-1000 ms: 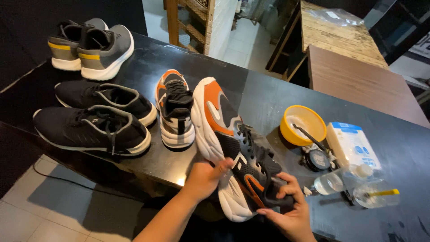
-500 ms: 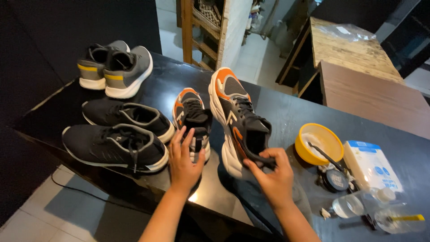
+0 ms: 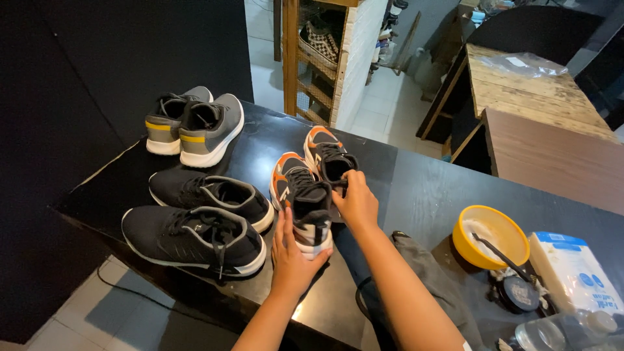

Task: The person scrubs the white midsole of a sneaker with a small brush, then switches to a larger sneaker and scrubs its white midsole with a larger brush dipped in a cleaning solution. The person handles the shoes and brushes throughout the process.

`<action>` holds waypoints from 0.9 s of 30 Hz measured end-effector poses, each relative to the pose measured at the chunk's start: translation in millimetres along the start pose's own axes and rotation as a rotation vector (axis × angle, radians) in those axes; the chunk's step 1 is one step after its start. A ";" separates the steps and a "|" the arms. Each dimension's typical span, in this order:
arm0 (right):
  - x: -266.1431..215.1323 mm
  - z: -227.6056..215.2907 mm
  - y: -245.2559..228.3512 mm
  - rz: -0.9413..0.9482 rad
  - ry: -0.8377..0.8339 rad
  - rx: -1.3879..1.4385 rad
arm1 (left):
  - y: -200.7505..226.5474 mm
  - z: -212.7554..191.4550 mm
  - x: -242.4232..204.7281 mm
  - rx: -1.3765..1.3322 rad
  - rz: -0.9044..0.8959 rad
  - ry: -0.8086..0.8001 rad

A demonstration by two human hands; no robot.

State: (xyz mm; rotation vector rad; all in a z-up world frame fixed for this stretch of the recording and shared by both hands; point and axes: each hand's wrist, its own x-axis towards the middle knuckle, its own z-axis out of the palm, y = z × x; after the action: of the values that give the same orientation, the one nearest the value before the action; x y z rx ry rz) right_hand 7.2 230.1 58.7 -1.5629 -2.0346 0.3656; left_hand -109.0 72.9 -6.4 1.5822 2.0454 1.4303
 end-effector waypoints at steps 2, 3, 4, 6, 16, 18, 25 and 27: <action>0.2 -5.8 -6.4 -0.076 0.017 0.009 | 4.0 -3.2 2.2 -0.001 -0.015 -0.031; -1.4 -8.4 -9.0 -0.156 0.031 0.016 | 6.0 -4.6 1.1 -0.002 -0.033 -0.058; -6.6 -10.3 -12.8 -0.153 0.028 0.015 | 8.6 -7.1 0.8 -0.003 -0.036 -0.062; -15.2 -15.7 -21.3 -0.462 0.297 0.122 | 14.7 -12.2 2.5 -0.092 -0.072 -0.060; -37.3 -26.7 -23.5 -0.761 -0.355 0.338 | 9.7 -15.2 1.1 -0.249 -0.053 0.053; -52.6 -48.7 -32.8 -0.801 -0.382 0.425 | 0.4 -9.5 -3.8 -0.507 -0.005 0.045; -158.6 -141.8 -3.7 -0.829 -0.014 0.549 | -4.8 -11.8 -16.0 -0.530 0.225 0.104; -186.0 -160.4 16.1 -0.783 0.183 0.540 | 2.9 -9.4 -14.4 -0.453 0.108 -0.074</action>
State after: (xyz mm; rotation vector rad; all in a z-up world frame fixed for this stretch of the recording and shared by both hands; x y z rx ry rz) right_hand 144.5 40.2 134.1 -0.4116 -1.9951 0.3934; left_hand -107.2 55.6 -4.9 1.5349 1.4737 1.6931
